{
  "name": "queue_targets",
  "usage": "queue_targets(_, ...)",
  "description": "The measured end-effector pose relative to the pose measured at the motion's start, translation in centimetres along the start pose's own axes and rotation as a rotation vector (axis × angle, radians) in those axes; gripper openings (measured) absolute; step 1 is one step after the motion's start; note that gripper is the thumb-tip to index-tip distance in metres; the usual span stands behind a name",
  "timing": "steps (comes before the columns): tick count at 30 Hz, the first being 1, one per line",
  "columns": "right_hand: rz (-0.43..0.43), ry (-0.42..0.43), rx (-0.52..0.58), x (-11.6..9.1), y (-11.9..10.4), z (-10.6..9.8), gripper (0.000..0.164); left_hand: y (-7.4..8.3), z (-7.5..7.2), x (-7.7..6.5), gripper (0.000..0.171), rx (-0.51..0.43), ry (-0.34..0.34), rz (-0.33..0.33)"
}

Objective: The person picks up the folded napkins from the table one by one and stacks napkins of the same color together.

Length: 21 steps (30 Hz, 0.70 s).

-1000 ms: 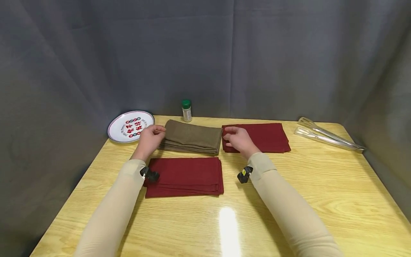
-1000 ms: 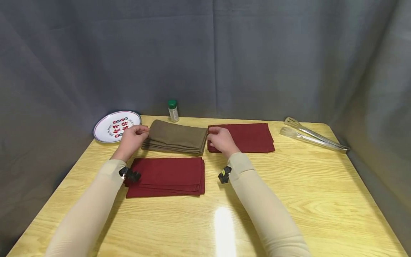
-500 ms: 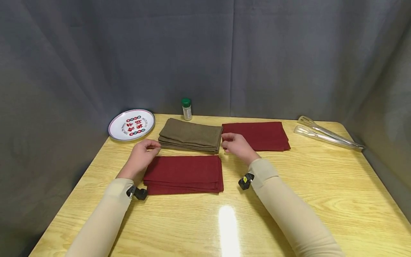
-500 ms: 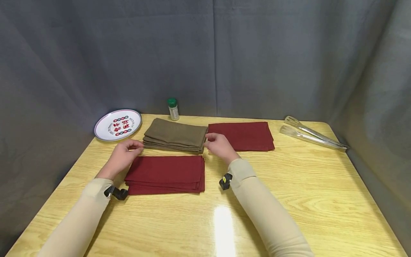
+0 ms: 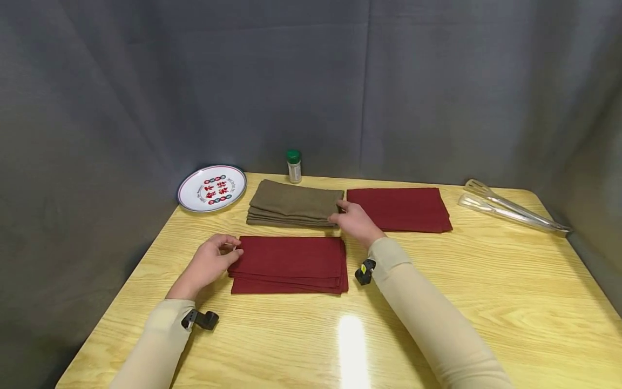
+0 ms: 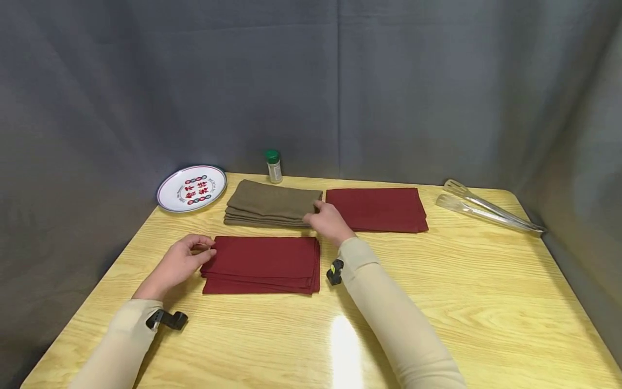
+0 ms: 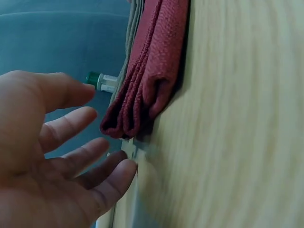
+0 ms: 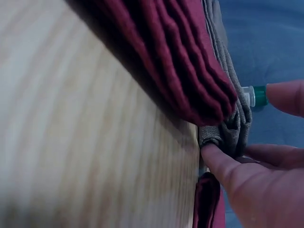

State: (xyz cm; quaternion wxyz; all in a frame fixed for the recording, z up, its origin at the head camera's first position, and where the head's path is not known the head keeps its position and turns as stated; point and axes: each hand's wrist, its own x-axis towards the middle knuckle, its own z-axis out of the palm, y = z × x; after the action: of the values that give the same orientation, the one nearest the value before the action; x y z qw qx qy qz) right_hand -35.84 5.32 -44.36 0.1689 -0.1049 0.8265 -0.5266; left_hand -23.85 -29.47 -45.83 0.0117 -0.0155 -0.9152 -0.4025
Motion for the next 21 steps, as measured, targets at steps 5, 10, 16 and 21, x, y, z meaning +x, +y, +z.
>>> queue_targets(5, -0.007, 0.028, -0.012, -0.1, 0.0, -0.5, 0.070, 0.2, 0.3, -0.3, 0.030, 0.022, -0.030, -0.025)
queue_targets(10, -0.014, 0.014, -0.009, -0.9, 0.5, -0.8, 0.065, 0.3, 0.5, -0.1, 0.029, 0.047, -0.041, -0.020)
queue_targets(16, -0.050, -0.016, -0.094, -2.2, 1.0, -0.6, 0.050, 0.5, 0.5, 0.1, 0.026, 0.090, -0.057, -0.023)
queue_targets(21, -0.104, -0.065, -0.405, -3.6, 0.4, 0.3, 0.042, 0.6, 0.7, 0.2, 0.028, 0.079, -0.081, -0.047)
